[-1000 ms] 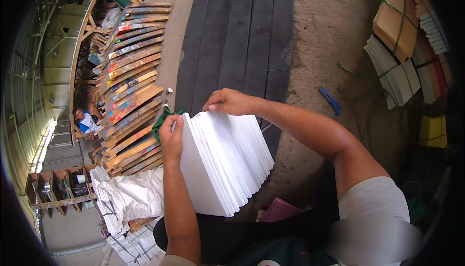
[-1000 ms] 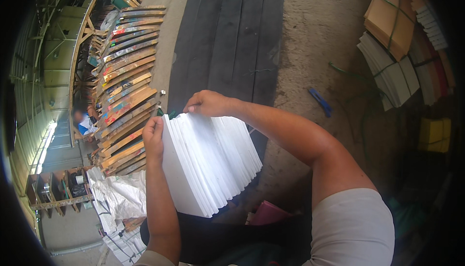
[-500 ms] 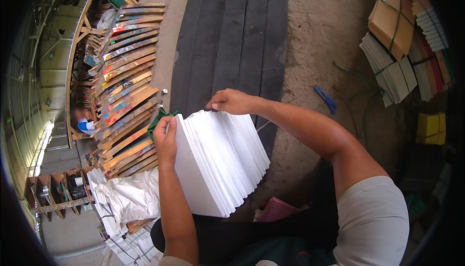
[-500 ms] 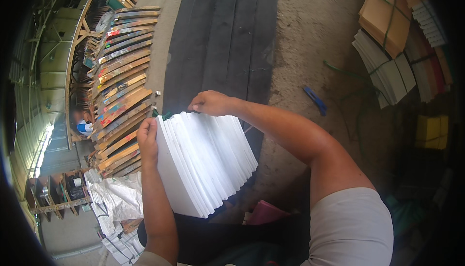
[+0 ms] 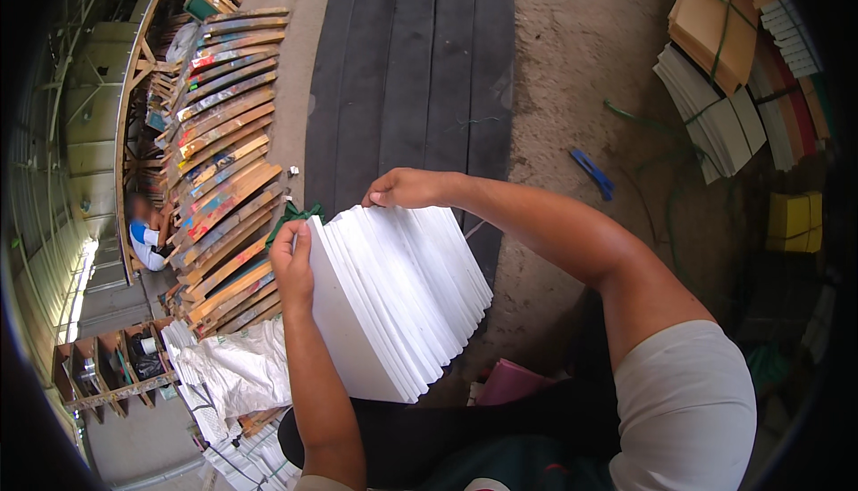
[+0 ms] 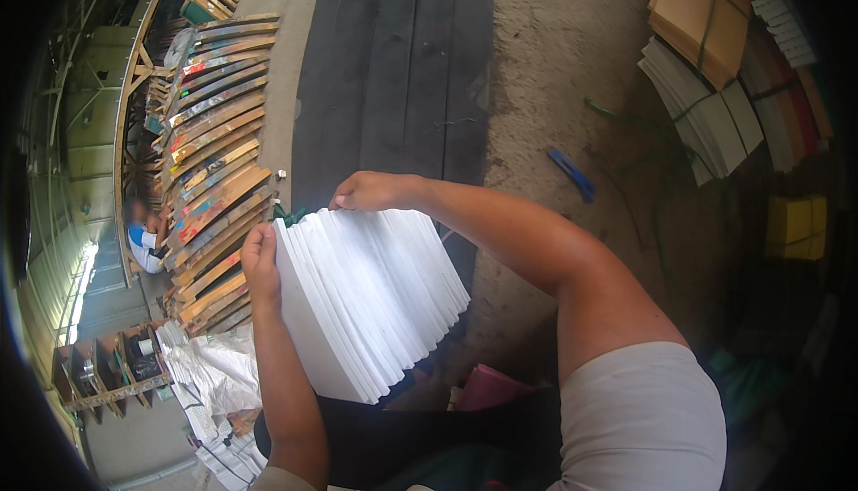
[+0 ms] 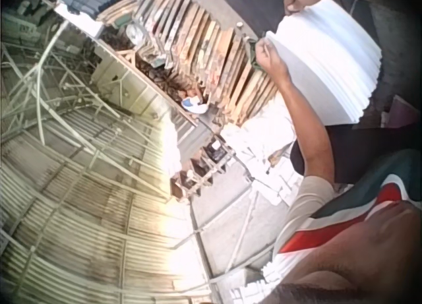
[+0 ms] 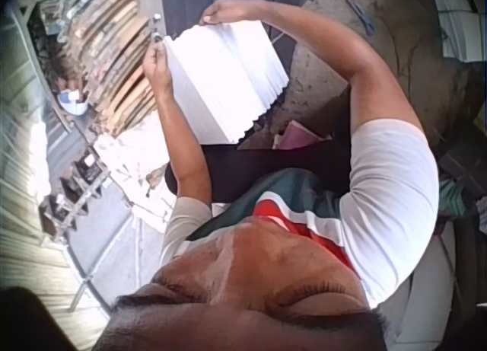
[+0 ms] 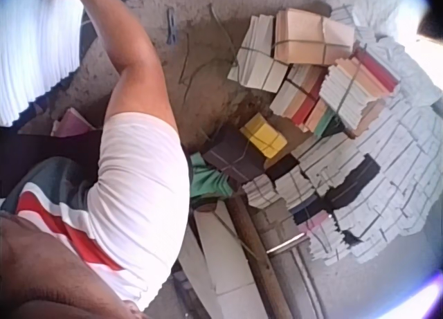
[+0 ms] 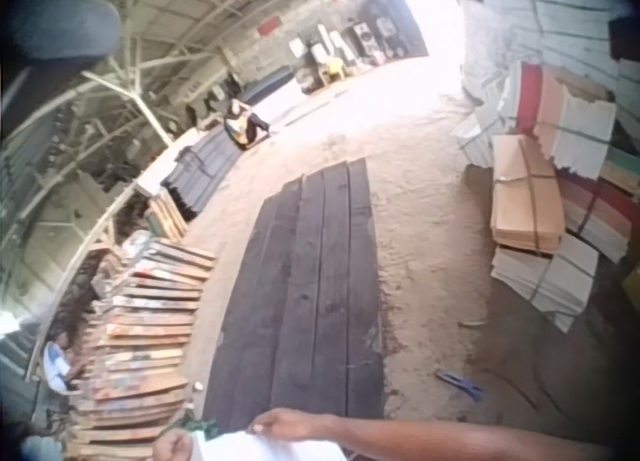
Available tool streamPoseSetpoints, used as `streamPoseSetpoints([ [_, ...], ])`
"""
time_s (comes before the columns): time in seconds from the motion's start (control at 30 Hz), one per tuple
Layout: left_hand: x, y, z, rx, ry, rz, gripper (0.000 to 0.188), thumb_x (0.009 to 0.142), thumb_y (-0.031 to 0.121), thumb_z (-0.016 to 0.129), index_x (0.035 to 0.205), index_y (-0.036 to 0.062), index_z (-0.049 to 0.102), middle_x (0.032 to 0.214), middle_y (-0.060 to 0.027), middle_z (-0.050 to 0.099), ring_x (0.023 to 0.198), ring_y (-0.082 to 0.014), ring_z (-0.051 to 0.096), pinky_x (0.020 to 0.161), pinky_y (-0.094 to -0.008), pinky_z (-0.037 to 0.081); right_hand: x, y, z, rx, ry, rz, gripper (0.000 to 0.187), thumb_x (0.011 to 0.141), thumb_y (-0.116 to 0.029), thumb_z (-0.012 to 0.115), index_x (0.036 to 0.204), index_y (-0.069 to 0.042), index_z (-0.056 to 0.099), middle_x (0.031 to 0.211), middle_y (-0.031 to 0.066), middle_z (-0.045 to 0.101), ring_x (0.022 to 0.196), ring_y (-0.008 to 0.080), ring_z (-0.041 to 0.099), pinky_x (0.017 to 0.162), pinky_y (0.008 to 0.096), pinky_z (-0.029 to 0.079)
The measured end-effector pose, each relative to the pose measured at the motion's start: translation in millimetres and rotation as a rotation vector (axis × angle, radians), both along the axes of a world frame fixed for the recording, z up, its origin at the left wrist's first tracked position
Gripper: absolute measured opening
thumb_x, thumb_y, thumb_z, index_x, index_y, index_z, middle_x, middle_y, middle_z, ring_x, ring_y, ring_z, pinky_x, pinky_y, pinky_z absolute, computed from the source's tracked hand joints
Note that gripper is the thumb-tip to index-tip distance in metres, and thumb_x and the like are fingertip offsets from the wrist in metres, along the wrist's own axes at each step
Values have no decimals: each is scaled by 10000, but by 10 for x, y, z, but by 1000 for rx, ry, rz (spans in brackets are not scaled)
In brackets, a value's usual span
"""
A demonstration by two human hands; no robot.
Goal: The person sits on the floor and unties a bundle of white sheets using a knife. They separate the sheets into smaller stacks, align them, and tie them with green string. The person repeats this process for multiple stacks, creating several tied bundles.
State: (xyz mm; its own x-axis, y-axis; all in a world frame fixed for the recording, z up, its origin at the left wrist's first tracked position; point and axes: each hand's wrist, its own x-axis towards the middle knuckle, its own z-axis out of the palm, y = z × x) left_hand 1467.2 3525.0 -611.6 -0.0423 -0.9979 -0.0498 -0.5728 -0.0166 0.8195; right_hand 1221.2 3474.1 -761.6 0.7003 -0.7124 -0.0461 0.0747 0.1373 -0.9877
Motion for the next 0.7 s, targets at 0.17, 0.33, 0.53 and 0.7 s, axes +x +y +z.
streamPoseSetpoints([
  [0.17, 32, -8, -11, 7, 15, -2, 291, 1071, 290, 634, 999, 12, 682, 910, 6, 650, 858, -82, 538, 808, -245, 430, -4, -23, 16, 59, -23, 26, 458, 1138, -360, 433, 1390, -58, 666, 1440, 168, 626, 1429, 332, 513, 1209, 453, 363],
  [0.33, 28, -12, -6, 12, 19, -9, 290, 1073, 286, 630, 990, 12, 679, 903, 5, 644, 850, -83, 536, 801, -246, 428, -74, -13, -39, 71, 5, -2, 475, 1134, -383, 439, 1394, -56, 665, 1462, 179, 610, 1443, 342, 500, 1210, 459, 363],
  [0.53, 47, -1, -7, 5, 3, -2, 286, 1070, 280, 630, 985, 12, 679, 900, 0, 642, 849, -86, 538, 802, -249, 428, -115, 64, -7, 81, 101, -12, 456, 1121, -339, 451, 1366, -35, 687, 1473, 196, 605, 1422, 362, 517, 1188, 464, 389],
  [0.7, 28, -18, -9, 0, 5, -13, 291, 1071, 286, 629, 987, 11, 680, 900, -1, 644, 850, -88, 539, 804, -251, 428, -103, 43, -64, 120, 64, -20, 492, 1112, -399, 474, 1352, -32, 696, 1480, 209, 595, 1432, 364, 508, 1194, 475, 376],
])
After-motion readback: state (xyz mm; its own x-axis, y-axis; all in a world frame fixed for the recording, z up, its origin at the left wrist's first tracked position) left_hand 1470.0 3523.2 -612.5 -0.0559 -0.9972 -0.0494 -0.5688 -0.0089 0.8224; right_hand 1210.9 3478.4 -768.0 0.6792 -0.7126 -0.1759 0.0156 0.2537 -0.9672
